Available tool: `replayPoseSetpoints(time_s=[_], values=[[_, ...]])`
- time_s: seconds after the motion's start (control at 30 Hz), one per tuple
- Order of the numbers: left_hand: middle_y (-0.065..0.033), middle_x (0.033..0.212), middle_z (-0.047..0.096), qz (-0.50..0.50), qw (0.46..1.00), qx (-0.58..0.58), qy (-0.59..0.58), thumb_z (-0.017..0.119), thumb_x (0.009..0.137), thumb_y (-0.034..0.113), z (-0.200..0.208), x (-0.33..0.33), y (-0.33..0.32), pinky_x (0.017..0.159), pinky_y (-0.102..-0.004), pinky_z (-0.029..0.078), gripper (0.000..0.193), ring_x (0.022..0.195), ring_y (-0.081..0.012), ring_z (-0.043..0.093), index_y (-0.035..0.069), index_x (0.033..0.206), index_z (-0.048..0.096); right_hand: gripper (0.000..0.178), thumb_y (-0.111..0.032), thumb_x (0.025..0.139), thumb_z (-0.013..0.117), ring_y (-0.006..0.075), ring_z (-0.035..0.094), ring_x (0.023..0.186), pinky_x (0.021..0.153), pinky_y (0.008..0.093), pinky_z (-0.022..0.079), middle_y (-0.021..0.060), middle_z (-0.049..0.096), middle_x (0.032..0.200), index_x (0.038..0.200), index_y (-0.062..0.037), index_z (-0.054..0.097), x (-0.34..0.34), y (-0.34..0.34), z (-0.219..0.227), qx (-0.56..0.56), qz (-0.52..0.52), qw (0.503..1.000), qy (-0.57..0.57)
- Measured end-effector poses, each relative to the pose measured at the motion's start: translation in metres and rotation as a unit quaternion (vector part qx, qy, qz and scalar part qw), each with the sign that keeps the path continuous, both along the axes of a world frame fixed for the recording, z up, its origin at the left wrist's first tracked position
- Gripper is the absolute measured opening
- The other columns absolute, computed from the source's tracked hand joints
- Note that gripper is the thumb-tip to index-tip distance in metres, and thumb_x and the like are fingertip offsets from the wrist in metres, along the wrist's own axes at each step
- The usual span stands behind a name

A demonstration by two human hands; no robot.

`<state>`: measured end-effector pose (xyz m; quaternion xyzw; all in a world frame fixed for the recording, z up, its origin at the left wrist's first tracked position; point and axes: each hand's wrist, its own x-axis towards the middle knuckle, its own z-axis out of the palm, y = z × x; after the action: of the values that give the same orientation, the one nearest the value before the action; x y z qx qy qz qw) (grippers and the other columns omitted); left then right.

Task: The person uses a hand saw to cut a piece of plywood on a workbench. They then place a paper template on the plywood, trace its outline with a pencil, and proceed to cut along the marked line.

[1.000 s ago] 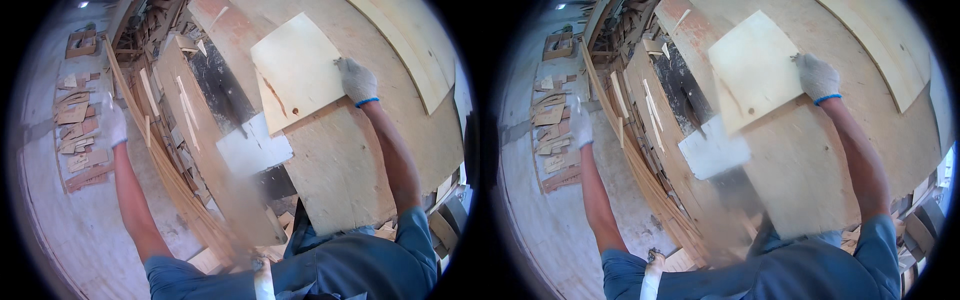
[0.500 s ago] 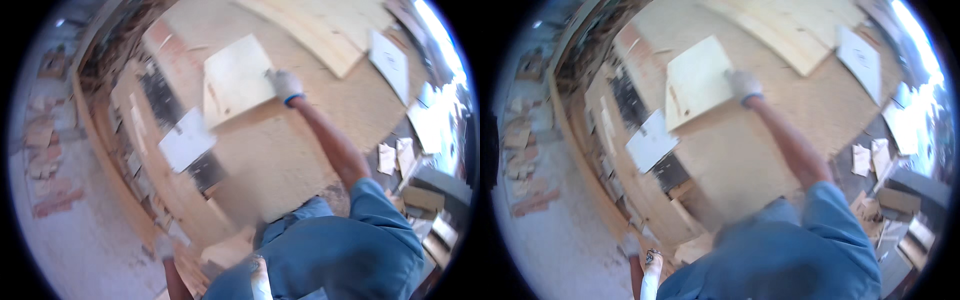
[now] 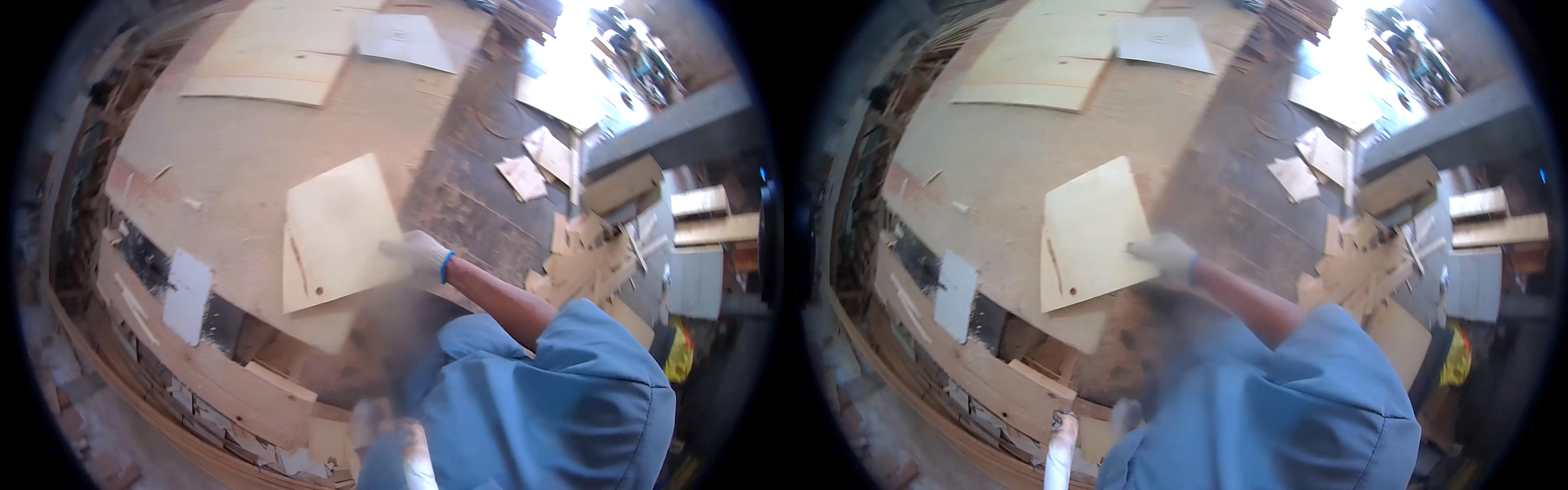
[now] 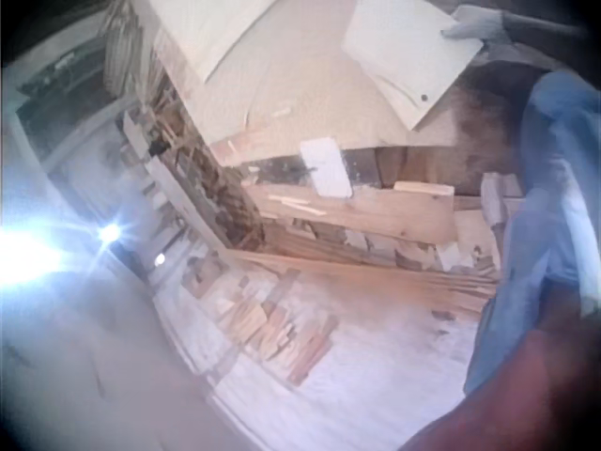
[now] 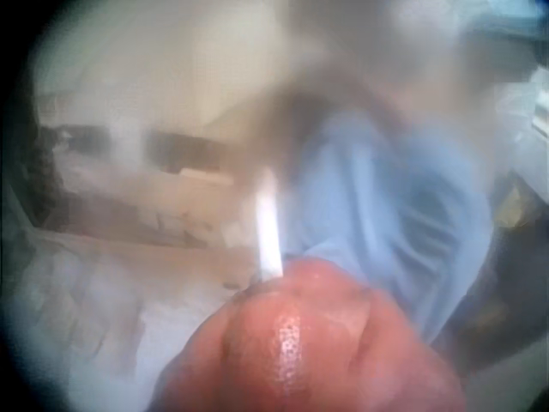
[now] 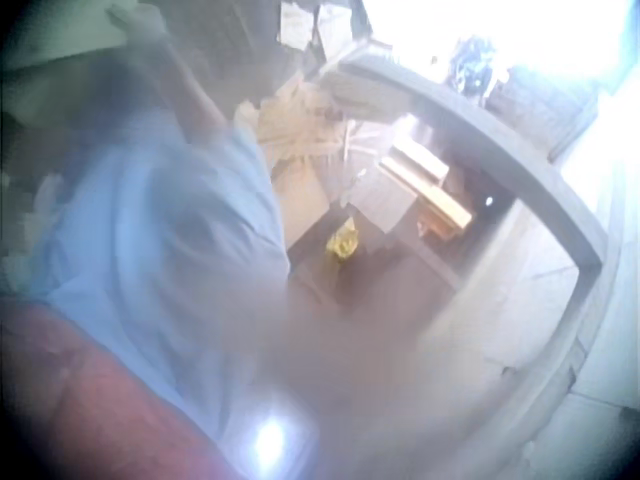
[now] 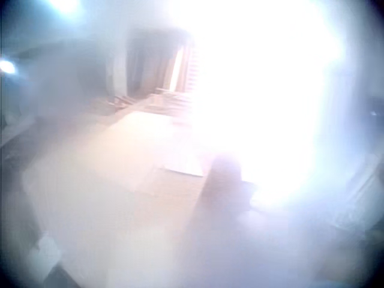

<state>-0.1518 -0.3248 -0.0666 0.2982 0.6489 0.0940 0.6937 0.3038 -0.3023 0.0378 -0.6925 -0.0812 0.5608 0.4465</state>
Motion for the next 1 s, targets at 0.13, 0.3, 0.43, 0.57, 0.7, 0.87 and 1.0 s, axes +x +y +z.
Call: replayPoseSetpoints(time_s=[0.13, 0.3, 0.43, 0.57, 0.7, 0.87, 1.0], values=[[-0.0195, 0.117, 0.063, -0.019, 0.999, -0.012, -0.025, 0.056, 0.099, 0.023, 0.013, 0.015, -0.009, 0.090, -0.0437, 0.054, 0.036, 0.103, -0.0326, 0.066, 0.003, 0.129, 0.056, 0.048, -0.044, 0.090, 0.069, 0.0127, 0.063, 0.076, 0.065, 0.0304, 0.051, 0.0046, 0.070, 0.086, 0.104, 0.0014, 0.074, 0.024, -0.101, -0.027, 0.030, 0.001, 0.998, -0.062], [-0.0177, 0.111, 0.064, -0.103, 0.990, -0.094, -0.037, 0.057, 0.098, 0.023, -0.041, -0.028, -0.004, 0.082, -0.0441, 0.054, 0.027, 0.096, -0.0319, 0.066, 0.004, 0.117, 0.059, 0.051, -0.050, 0.087, 0.069, 0.0108, 0.060, 0.063, 0.052, 0.0298, 0.049, 0.0030, 0.065, 0.073, 0.097, -0.0006, 0.076, 0.056, -0.223, -0.006, -0.026, 0.029, 0.995, -0.093], [-0.0163, 0.106, 0.064, -0.177, 0.973, -0.148, -0.007, 0.056, 0.098, 0.022, -0.074, -0.035, -0.012, 0.077, -0.0444, 0.053, 0.020, 0.092, -0.0309, 0.065, 0.004, 0.105, 0.060, 0.061, -0.055, 0.081, 0.073, 0.0211, 0.064, 0.082, 0.072, 0.0341, 0.049, 0.0115, 0.070, 0.093, 0.104, 0.0014, 0.074, 0.076, -0.290, -0.027, -0.100, 0.019, 0.994, -0.042], [-0.0176, 0.108, 0.064, -0.124, 0.910, -0.338, -0.206, 0.056, 0.098, 0.023, -0.106, 0.014, -0.006, 0.080, -0.0453, 0.052, 0.025, 0.096, -0.0317, 0.064, 0.002, 0.111, 0.060, 0.056, -0.054, 0.081, 0.073, 0.0165, 0.057, 0.053, 0.044, 0.0331, 0.044, 0.0073, 0.060, 0.065, 0.081, 0.0021, 0.071, 0.090, -0.351, -0.092, -0.213, -0.113, 0.970, -0.019], [-0.0188, 0.114, 0.064, -0.218, 0.971, -0.048, 0.089, 0.060, 0.095, 0.028, -0.001, 0.202, -0.039, 0.085, -0.0443, 0.052, 0.044, 0.101, -0.0315, 0.064, 0.000, 0.130, 0.055, 0.051, -0.048, 0.081, 0.075, 0.0194, 0.059, 0.053, 0.044, 0.0341, 0.044, 0.0103, 0.062, 0.068, 0.082, 0.0024, 0.070, 0.138, -0.408, -0.165, -0.223, -0.280, 0.934, -0.010], [-0.0180, 0.118, 0.064, -0.243, 0.968, -0.035, 0.049, 0.065, 0.093, 0.029, 0.011, 0.308, -0.052, 0.084, -0.0383, 0.053, 0.051, 0.102, -0.0278, 0.065, -0.001, 0.133, 0.054, 0.040, -0.041, 0.085, 0.073, 0.0200, 0.059, 0.055, 0.044, 0.0358, 0.043, 0.0095, 0.064, 0.070, 0.086, -0.0014, 0.069, 0.233, -0.480, -0.212, -0.206, -0.400, 0.893, 0.008], [-0.0155, 0.113, 0.067, -0.299, 0.953, -0.040, 0.034, 0.065, 0.093, 0.026, 0.002, 0.339, -0.052, 0.080, -0.0341, 0.054, 0.046, 0.096, -0.0246, 0.068, -0.001, 0.129, 0.057, 0.034, -0.037, 0.093, 0.065, 0.0214, 0.055, 0.051, 0.047, 0.0371, 0.043, 0.0050, 0.059, 0.062, 0.082, -0.0049, 0.066, 0.268, -0.517, -0.247, -0.228, -0.312, 0.919, -0.079]])
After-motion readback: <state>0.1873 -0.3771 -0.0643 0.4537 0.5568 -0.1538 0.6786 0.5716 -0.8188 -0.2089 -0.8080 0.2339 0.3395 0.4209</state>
